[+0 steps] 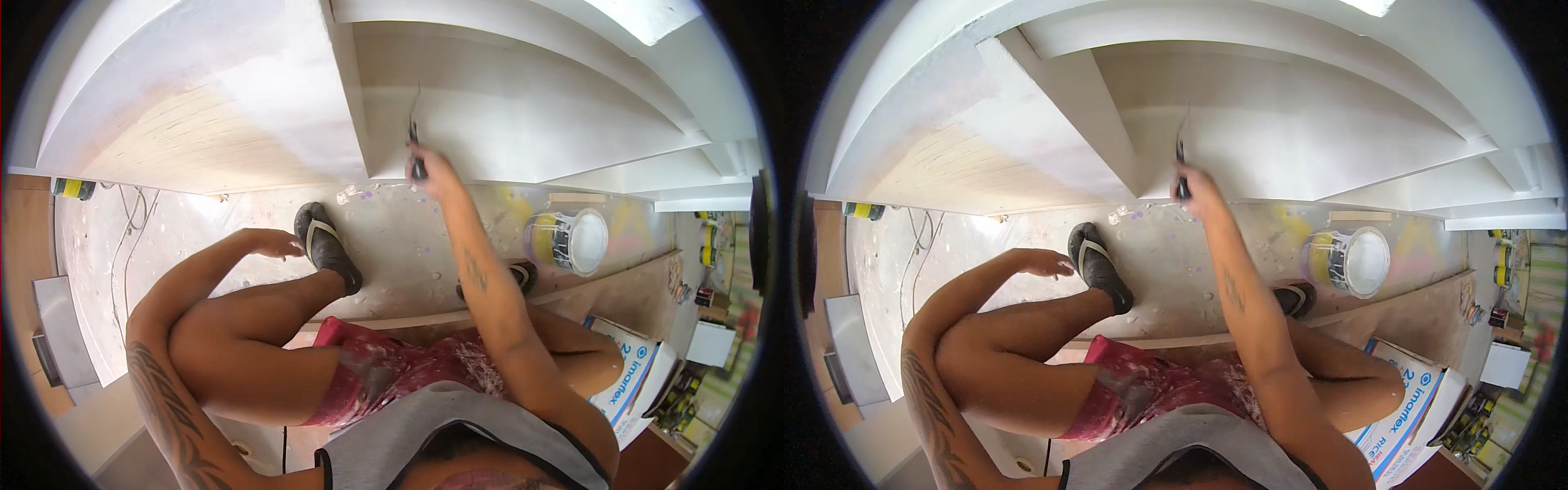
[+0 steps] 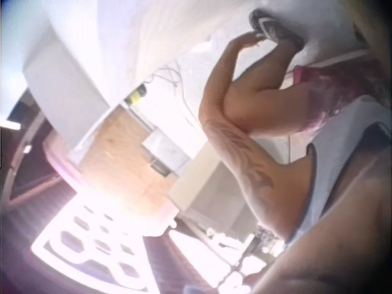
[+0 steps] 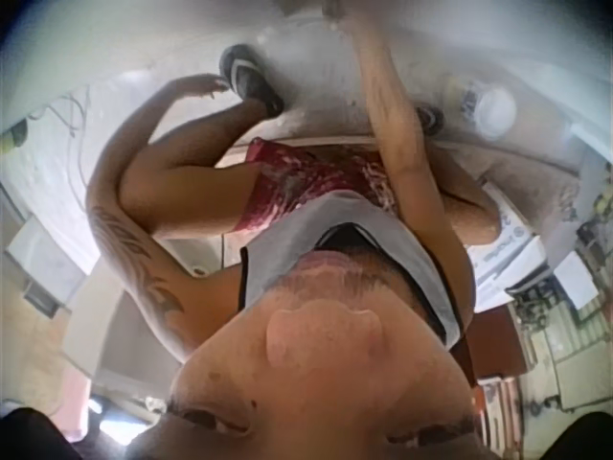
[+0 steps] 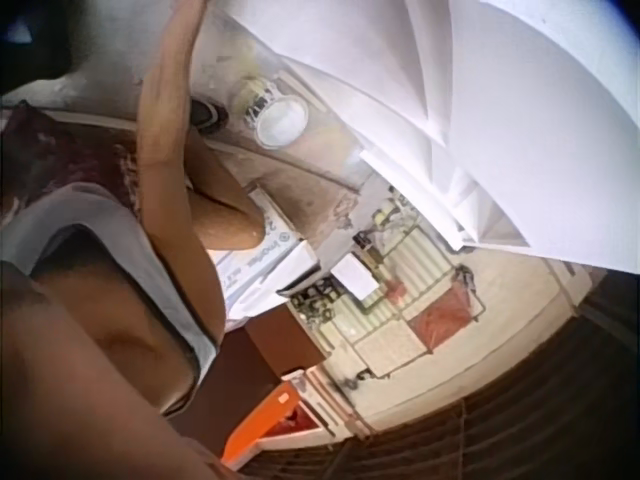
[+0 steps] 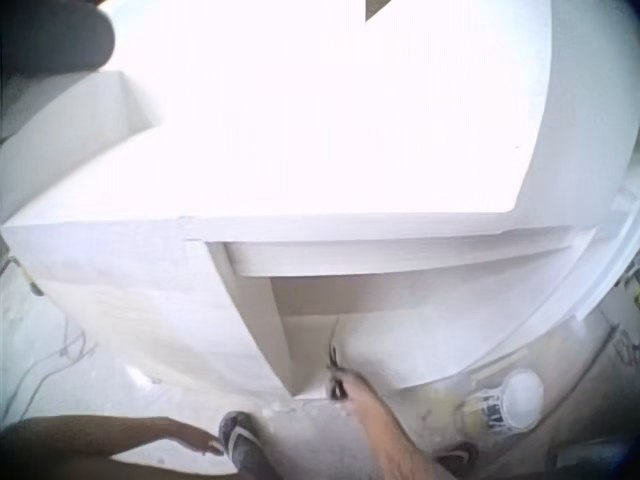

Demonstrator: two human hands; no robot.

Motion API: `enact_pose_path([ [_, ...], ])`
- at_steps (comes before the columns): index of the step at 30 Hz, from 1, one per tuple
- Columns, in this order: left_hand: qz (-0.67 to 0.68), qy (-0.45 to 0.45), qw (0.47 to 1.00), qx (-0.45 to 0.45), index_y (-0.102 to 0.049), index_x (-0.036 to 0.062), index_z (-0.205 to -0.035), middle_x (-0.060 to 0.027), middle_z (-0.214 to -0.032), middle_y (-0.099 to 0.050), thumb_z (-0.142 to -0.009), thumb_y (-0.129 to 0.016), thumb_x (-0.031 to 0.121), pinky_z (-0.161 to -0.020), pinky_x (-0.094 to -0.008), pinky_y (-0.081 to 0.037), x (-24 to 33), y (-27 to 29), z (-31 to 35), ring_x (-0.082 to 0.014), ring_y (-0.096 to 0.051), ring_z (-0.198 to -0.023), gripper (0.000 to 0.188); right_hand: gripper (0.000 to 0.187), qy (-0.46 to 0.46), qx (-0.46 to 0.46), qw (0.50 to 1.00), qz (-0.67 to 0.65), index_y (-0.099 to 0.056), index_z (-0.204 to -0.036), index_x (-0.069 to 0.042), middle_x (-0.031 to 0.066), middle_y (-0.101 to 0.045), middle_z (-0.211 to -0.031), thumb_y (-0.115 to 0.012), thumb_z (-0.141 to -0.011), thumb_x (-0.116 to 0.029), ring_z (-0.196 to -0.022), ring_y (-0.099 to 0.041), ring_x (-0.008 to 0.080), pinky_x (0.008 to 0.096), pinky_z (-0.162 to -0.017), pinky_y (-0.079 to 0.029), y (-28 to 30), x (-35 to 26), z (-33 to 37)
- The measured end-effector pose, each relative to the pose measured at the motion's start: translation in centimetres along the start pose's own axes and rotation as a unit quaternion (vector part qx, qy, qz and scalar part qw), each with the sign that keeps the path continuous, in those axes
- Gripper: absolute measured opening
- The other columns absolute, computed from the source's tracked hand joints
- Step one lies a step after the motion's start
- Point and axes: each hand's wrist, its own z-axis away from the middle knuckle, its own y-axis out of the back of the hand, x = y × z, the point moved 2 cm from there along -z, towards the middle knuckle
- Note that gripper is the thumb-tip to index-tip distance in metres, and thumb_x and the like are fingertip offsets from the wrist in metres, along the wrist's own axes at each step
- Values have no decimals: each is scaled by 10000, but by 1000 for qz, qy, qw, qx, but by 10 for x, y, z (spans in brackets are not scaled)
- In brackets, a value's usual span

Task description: Painting the interior and exterior of a wooden cabinet unit using a small paint roller.

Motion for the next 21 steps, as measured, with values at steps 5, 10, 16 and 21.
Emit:
enact_pose_path([
  [5,-38,-40,998,-5,-546,50,-1324,-172,-1196,-650,-983,-499,459,-907,-407,-482,17,-13,-8,-278,-644,-1005,534,133,-3,15,999,-31,-546,-901,-56,36,-492,-635,-600,-933,-173,-506,-504,179,335,-467,-451,-14,-30,-58],
  [10,-8,-56,998,10,-523,58,-1351,-181,-1272,-608,-977,-504,461,-949,-413,-463,11,-8,-5,-286,-643,-1036,550,226,3,79,975,206,-544,-906,-128,1,-525,-658,-646,-927,-328,-518,-511,107,273,-432,-419,29,64,64],
  [16,-61,65,996,-21,-509,76,-1374,-193,-1316,-578,-972,-496,465,-1005,-429,-431,-5,4,-3,-318,-609,-1136,560,278,-84,52,995,33,-551,-1024,-105,-7,-526,-698,-648,-931,-348,-504,-510,114,269,-448,-428,37,109,139],
  [21,-159,43,986,0,-501,83,-1379,-194,-1347,-554,-970,-492,478,-1055,-429,-392,-1,14,-5,-345,-524,-1247,568,176,-34,-22,996,-82,-552,-918,-48,42,-508,-676,-612,-946,-211,-548,-519,159,301,-465,-452,-21,-7,-13],
])
